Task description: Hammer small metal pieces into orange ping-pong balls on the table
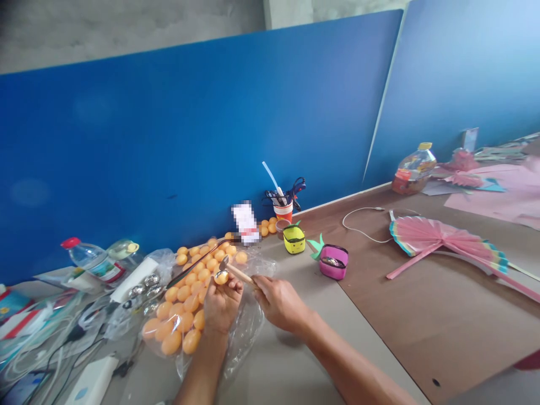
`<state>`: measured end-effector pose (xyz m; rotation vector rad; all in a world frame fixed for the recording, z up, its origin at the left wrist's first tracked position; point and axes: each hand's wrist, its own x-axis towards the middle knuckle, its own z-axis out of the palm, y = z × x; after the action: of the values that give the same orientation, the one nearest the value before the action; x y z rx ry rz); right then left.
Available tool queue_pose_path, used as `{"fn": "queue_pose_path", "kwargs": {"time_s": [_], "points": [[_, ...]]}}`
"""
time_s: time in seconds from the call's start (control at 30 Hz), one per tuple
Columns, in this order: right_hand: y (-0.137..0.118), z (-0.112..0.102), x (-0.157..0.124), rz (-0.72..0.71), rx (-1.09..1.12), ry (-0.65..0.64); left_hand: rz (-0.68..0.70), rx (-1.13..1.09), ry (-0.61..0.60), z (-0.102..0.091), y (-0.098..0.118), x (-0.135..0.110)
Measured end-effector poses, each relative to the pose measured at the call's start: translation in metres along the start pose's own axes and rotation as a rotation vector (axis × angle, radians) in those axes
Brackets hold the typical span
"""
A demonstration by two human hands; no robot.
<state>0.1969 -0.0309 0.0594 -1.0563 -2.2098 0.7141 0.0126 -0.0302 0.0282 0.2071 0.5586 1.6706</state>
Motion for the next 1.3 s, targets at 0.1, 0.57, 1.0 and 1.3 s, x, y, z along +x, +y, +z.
{"fn": "queue_pose_path", "kwargs": {"time_s": [0.1, 0.57, 1.0, 1.3], "points": [[-0.0033, 0.0009, -0.0008, 0.017, -0.014, -0.013, -0.008, -0.003, 0.038, 0.0009, -0.0014, 0.0005], [-0.0042, 0.0017, 0.0003, 0.071, -0.014, -0.093, -0.047, 0.016, 0.072, 0.0032, -0.0001, -0.0002], [-0.0045, 0.0075, -0.0027, 0.007, -0.061, -0.061, -0.015, 0.063, 0.178, 0.0076, -0.0058, 0.0019], [-0.0082, 0.0059, -0.0027, 0.016, -0.1, -0.081, 0.005, 0.088, 0.219, 0.0086, -0.0054, 0.0029]]}}
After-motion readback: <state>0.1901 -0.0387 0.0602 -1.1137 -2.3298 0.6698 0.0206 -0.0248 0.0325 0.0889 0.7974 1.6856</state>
